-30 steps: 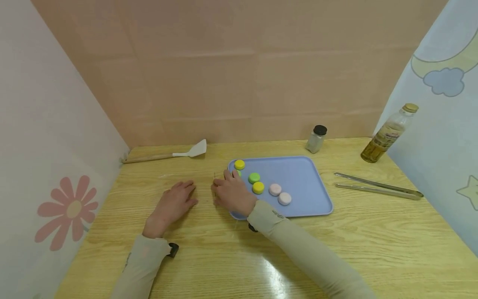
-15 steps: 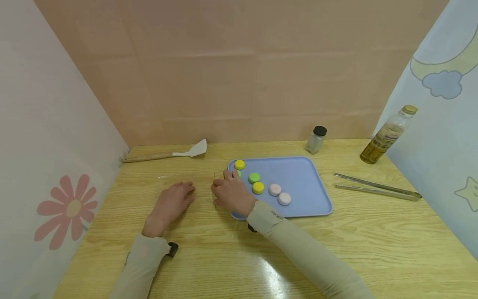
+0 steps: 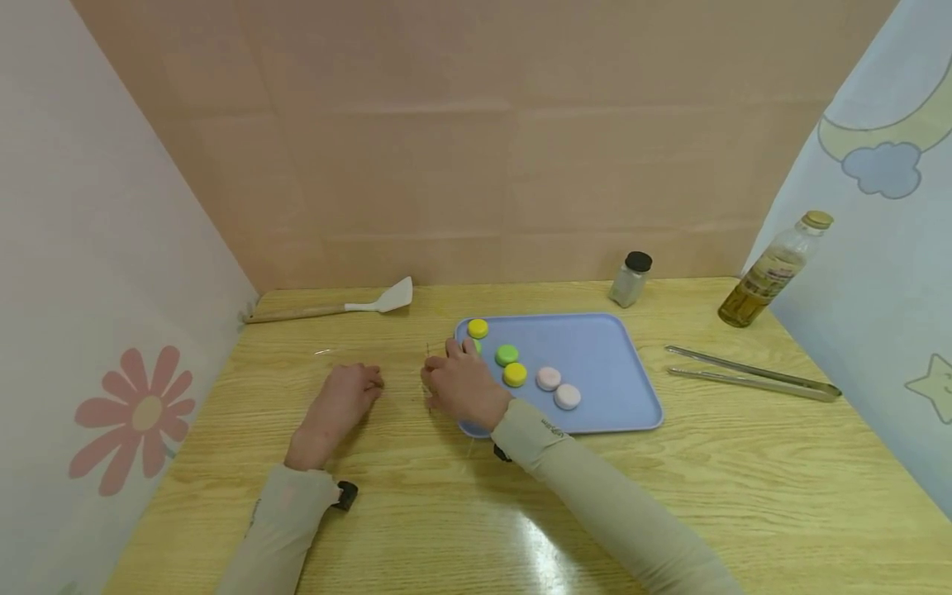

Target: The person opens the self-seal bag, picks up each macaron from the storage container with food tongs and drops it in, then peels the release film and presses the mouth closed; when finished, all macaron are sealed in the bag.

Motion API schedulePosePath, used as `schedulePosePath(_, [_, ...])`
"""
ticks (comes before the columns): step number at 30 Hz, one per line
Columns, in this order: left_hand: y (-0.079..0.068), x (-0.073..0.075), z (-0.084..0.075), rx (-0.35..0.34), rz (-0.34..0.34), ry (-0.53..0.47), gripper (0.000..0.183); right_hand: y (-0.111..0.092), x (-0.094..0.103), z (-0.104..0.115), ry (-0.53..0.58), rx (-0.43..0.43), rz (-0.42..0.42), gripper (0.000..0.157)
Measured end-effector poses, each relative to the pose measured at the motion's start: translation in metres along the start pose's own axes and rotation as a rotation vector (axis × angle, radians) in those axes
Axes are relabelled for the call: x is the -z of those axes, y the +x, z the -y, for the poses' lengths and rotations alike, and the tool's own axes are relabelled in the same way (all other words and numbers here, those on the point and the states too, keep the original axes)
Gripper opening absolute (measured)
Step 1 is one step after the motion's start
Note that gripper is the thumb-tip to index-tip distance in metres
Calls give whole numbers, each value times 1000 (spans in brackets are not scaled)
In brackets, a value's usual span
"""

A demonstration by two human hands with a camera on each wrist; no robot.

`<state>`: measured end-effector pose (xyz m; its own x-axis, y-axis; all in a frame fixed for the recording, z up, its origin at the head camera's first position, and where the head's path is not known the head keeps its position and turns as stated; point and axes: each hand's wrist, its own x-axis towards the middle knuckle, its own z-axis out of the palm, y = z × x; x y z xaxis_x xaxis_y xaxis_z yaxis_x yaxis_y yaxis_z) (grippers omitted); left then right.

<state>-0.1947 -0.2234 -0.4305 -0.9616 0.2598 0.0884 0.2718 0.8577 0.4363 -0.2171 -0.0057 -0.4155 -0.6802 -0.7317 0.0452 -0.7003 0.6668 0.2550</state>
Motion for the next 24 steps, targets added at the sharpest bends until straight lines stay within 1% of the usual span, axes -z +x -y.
schedulePosePath(1, [0,0,0,8,-5,-1,9,0,0,0,6,0,4,33])
schedulePosePath(6, [1,-2,0,-6,-37,17,10,2,0,-1,26,-3,18,32])
schedulePosePath(9, [1,-4,1,-18,-42,28,5,2,0,-1,26,-8,30,34])
schedulePosePath(10, [0,-4,1,-18,-36,35,8,3,-1,-1,28,-8,36,35])
schedulePosePath(14, [-2,-3,2,-8,23,72,33,3,-1,-1,28,-4,54,39])
schedulePosePath(16, [-2,-2,2,-11,56,99,39,3,0,-1,27,-2,54,39])
schedulePosePath(18, [-3,-2,3,-20,68,121,39,3,0,-1,22,-2,43,38])
schedulePosePath(21, [-3,-3,3,-32,44,135,35,2,0,-2,14,-3,26,36])
schedulePosePath(24, [-2,-3,3,-26,-8,98,28,2,0,-2,9,-1,16,34])
